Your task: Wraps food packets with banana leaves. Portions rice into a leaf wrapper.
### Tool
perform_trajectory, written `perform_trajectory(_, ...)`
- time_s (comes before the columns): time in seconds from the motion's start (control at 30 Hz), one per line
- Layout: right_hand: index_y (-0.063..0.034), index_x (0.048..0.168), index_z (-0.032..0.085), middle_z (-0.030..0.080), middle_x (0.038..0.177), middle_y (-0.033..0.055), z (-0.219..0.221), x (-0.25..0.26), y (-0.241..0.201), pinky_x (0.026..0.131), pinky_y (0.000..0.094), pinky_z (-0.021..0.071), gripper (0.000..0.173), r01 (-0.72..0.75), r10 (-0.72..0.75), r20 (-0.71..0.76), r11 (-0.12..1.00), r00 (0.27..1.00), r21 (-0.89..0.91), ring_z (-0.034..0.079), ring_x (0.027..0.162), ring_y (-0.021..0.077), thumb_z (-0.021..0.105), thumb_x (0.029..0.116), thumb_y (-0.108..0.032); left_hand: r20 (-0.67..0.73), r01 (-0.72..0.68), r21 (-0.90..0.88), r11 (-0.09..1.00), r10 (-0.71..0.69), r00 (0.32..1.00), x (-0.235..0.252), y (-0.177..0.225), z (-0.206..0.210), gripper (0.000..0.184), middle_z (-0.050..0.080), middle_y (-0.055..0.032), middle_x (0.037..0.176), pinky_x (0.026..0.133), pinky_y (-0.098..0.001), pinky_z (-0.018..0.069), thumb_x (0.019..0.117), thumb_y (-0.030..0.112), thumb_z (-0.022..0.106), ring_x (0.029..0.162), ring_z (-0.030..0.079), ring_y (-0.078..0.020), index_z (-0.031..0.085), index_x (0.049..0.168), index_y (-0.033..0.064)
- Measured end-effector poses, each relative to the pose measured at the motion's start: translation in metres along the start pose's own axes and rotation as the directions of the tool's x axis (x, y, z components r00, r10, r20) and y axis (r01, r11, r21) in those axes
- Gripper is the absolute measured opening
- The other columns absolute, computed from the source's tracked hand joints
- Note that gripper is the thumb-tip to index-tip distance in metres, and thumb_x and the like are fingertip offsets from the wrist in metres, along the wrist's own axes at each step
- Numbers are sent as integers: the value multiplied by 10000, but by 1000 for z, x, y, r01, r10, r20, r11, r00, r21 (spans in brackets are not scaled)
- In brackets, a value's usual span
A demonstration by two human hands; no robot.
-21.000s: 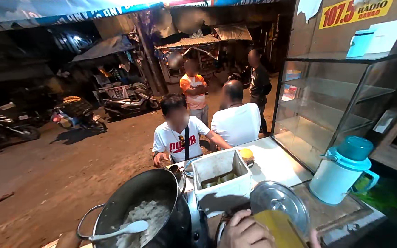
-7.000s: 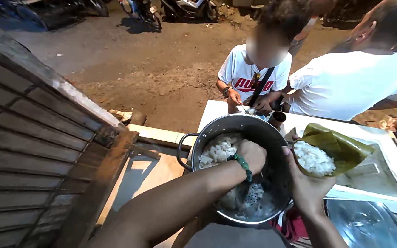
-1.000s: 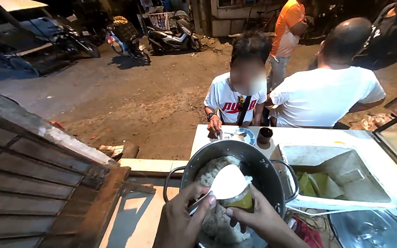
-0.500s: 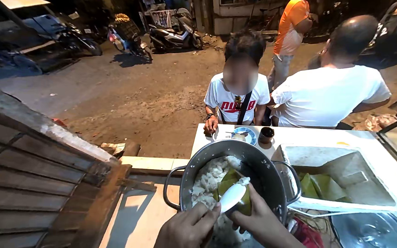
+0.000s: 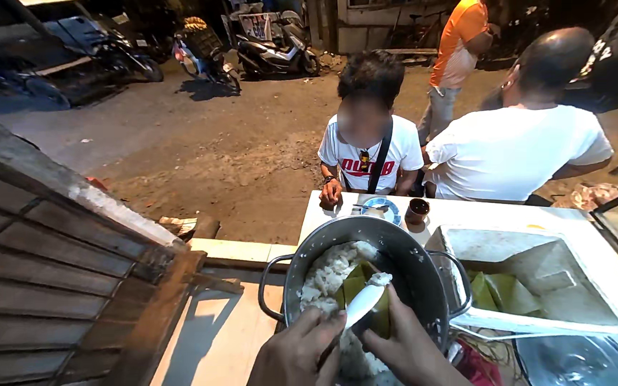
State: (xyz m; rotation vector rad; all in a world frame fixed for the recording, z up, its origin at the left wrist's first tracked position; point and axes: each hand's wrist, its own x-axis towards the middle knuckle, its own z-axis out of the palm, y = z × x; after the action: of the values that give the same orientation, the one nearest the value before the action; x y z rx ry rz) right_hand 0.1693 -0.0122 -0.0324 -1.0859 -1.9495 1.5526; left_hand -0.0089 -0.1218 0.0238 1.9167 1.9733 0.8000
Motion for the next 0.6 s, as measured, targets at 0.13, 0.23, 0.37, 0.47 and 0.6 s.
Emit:
perform_trajectory(0.13, 116, 1542, 272, 647, 1310, 202, 4, -1, 1, 1022, 386, 535, 932, 113, -126, -40, 964, 991, -240, 670, 1165, 225, 779, 816, -172, -26, 159, -195, 968, -167, 986, -1, -8, 9, 254, 674, -49, 896, 603, -245, 546, 897, 159, 715, 691, 620, -88, 795, 1136, 124)
perform_trajectory(0.23, 23, 1589, 261, 586, 1425, 158, 6, 0, 3, 1011, 364, 552, 967, 189, -203, -48, 958, 978, -215, 660, 1185, 180, 791, 793, -116, 0, 289, -438, 851, -322, 947, 0, -13, 10, 248, 704, -32, 959, 654, -229, 583, 865, 118, 757, 751, 665, -72, 784, 1109, 82)
perform_trajectory(0.37, 38, 1554, 304, 576, 1423, 147, 9, -1, 3, 1010, 288, 552, 981, 217, -214, -197, 976, 957, -10, 636, 1202, 111, 856, 759, -128, -36, 304, -526, 794, -378, 925, -1, -19, -4, 236, 723, -42, 1037, 693, -273, 610, 894, 131, 749, 814, 696, -104, 754, 1119, 59)
perform_trajectory(0.47, 64, 1488, 375, 654, 1282, 126, 7, -1, 0, 882, 280, 620, 903, 108, -57, -263, 977, 963, 184, 698, 1073, 112, 872, 763, -141, -103, 185, -303, 935, -225, 969, -5, -12, -17, 218, 687, -22, 968, 583, -219, 533, 909, 183, 740, 705, 619, -55, 784, 1112, 118)
perform_trajectory(0.6, 39, 1470, 391, 675, 1233, 95, 6, 0, 0, 825, 295, 640, 869, 114, -59, -254, 971, 965, 208, 713, 1017, 112, 866, 765, -141, -34, 70, -40, 997, -71, 997, -7, 4, -22, 267, 702, -68, 970, 575, -344, 565, 915, 156, 701, 708, 660, -150, 786, 1168, 168)
